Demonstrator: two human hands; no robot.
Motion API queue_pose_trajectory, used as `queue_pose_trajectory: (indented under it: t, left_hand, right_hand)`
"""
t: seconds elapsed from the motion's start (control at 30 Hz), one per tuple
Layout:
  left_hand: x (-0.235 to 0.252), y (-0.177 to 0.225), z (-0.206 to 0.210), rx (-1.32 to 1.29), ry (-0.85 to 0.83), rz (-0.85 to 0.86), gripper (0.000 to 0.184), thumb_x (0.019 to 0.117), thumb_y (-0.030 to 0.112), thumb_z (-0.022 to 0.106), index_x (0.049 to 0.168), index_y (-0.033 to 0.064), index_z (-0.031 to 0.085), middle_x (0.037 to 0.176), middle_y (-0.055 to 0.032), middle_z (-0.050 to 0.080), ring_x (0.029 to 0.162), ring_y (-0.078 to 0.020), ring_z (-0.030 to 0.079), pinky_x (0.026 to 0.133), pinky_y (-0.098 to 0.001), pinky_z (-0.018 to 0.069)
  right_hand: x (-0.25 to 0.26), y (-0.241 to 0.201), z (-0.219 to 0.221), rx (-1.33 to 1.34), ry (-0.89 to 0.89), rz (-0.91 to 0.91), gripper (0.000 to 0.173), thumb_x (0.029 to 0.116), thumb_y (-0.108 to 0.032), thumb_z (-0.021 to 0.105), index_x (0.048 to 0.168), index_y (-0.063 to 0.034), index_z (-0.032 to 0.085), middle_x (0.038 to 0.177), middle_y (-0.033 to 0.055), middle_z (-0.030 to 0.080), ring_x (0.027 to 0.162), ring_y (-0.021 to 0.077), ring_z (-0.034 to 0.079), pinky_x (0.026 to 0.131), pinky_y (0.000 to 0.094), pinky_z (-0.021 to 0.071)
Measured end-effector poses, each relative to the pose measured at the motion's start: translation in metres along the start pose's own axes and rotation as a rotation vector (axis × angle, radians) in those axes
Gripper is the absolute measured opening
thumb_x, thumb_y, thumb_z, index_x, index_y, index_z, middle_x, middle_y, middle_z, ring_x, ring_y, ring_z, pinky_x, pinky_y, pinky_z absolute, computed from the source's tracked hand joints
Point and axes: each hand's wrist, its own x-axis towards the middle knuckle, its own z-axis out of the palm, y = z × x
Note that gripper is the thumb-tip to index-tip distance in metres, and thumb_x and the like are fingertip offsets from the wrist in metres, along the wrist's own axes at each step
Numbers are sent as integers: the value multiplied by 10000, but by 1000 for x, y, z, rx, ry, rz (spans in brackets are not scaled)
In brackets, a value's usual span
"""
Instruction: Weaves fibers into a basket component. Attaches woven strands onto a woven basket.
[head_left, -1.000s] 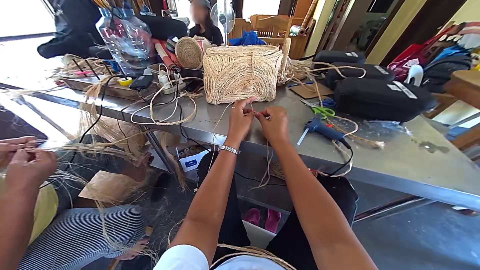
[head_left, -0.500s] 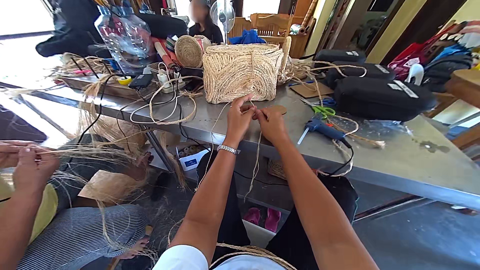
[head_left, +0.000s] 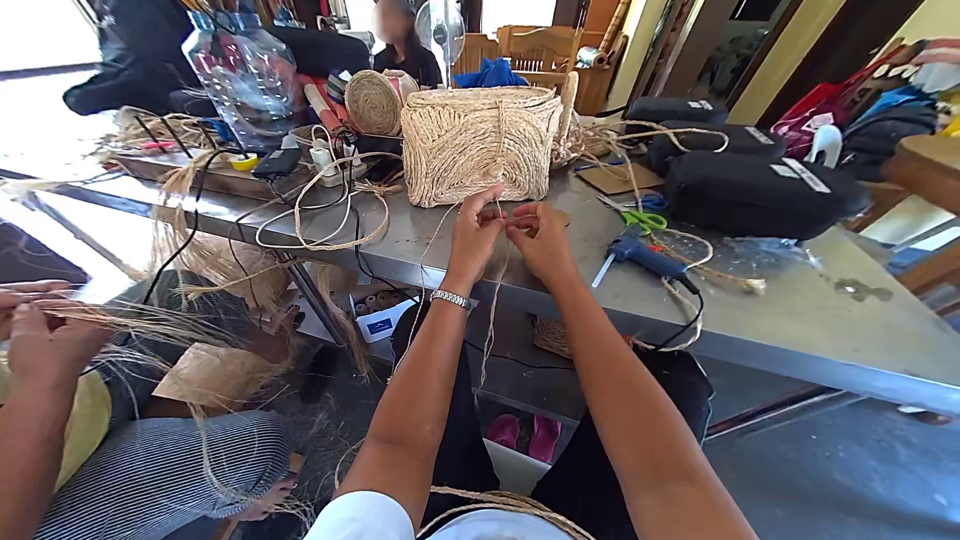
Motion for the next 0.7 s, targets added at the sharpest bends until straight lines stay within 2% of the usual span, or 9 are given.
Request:
queue_pose_trajectory:
  t: [0.07,0.13,0.23,0.37,0.5,0.7]
  left_hand:
    - [-1,1,0,4,-23,10,487,928,-40,606,1404,62,589,1395,-121,570,1007,-163,662,882,-325,570]
    - [-1,1,0,16,-39,28,485,921,-46,593,1397,50,591,1377,-129,575,999,-164,659,869,-325,571]
    - [-2,2,0,51,-49,41,487,918,-43,596,1396,54,594,1386,-133,568,1007,-165,659,871,-318,570]
    - [-2,2,1,87,-44,52,500,911,-44,617,1397,72,598,1400,-132,552,1011,-166,657,859,-313,575]
    - [-2,4,2,155,-32,51,507,923,-41,613,1413,90,594,1409,-139,535,1004,-162,658,849,-300,579]
    - [-2,7,4,310,25,37,534,913,-40,617,1425,108,593,1405,-148,546,997,-183,670,809,-328,595]
  right_hand:
    - [0,-2,0,-8,-10,26,349,946,-95,705,1263,-3,592,1043,138,711,839,215,689,775,400,580]
    - [-2,-4,-1,-49,25,30,311,928,-111,740,1196,8,638,976,134,696,796,215,654,746,396,558]
    - [-6,-9,-2,-118,96,29,223,923,-139,756,1084,2,694,955,129,699,811,225,653,770,418,552]
    - [-8,-13,1,-167,173,43,174,922,-188,768,999,-34,747,937,113,709,829,229,664,795,439,555]
    - [-8,-13,1,-191,175,31,209,954,-242,744,985,-36,759,941,121,709,867,241,668,830,455,549]
    - [-3,-3,-2,-109,90,-31,267,1034,-246,626,1067,-8,742,972,133,735,895,225,703,865,431,570]
